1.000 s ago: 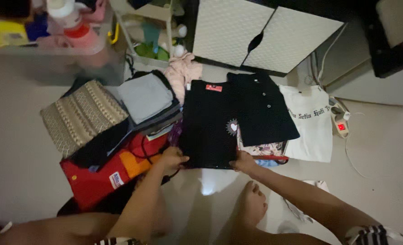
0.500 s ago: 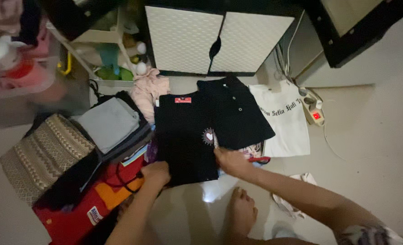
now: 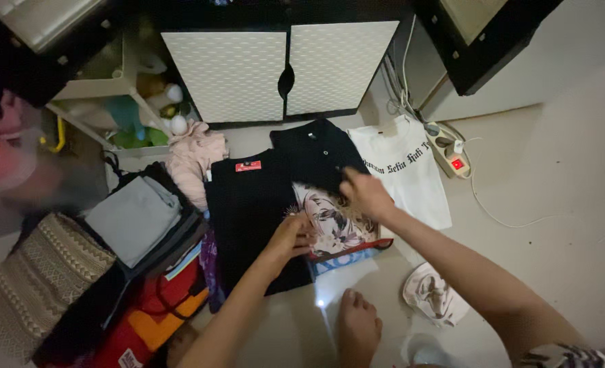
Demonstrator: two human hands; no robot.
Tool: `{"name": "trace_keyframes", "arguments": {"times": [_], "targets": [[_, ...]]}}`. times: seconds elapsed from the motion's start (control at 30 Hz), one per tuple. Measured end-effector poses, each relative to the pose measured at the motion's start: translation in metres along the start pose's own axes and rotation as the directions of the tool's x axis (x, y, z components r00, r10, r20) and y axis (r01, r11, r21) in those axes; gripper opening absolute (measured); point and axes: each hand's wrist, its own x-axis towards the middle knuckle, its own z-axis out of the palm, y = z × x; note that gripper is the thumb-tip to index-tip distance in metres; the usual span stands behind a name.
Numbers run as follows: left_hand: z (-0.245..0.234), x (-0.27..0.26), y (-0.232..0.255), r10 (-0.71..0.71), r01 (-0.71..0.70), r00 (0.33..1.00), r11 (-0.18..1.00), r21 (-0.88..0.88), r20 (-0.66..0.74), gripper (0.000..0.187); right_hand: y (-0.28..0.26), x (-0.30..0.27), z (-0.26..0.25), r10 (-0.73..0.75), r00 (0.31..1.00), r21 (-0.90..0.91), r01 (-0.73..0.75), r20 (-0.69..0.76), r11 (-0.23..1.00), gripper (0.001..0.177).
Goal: The person organizes clothes by removing stacks of folded shirts from a black cabinet, placing them on the floor, and then re-stacking and arranging various shirts and a hat into organized piles on the floor before returning a stack to the cabinet.
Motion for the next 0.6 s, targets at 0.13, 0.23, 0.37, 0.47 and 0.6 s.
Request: {"name": "trace_keyframes", "arguments": {"times": [0.13,0.23,0.37,0.47,0.6], "targets": [[0.011,-0.003,0.055,-0.049,0.128,0.989,0.768,-0.628,0.141,0.064,-0.022,-0.023,-0.026,-0.295,0.954,0.001,0.296,-0.056,0.955,0.037],[0.018,0.015,0.056,-0.035,0.099,0.993,0.791,-0.604,0.116,0.047,-0.038,-0.050,-0.017,-0.479,0.877,0.106,0.481,-0.041,0.870,0.049],[0.018,0.048,0.030,-0.063,0.078,0.997,0.867,-0.492,0.047,0.040,-0.014,-0.061,-0.010,-0.236,0.971,0.396,0.207,0.025,0.894,0.046],[0.012,0.044,0.027,-0.053,0.075,0.997,0.842,-0.534,0.058,0.038,0.019,-0.056,0.001,0.307,0.945,0.606,-0.310,0.112,0.733,0.051],[0.016,0.034,0.053,0.001,0.054,0.996,0.799,-0.598,0.090,0.035,0.037,-0.047,0.009,0.277,0.655,0.709,-0.672,0.703,-0.212,0.056]]}}
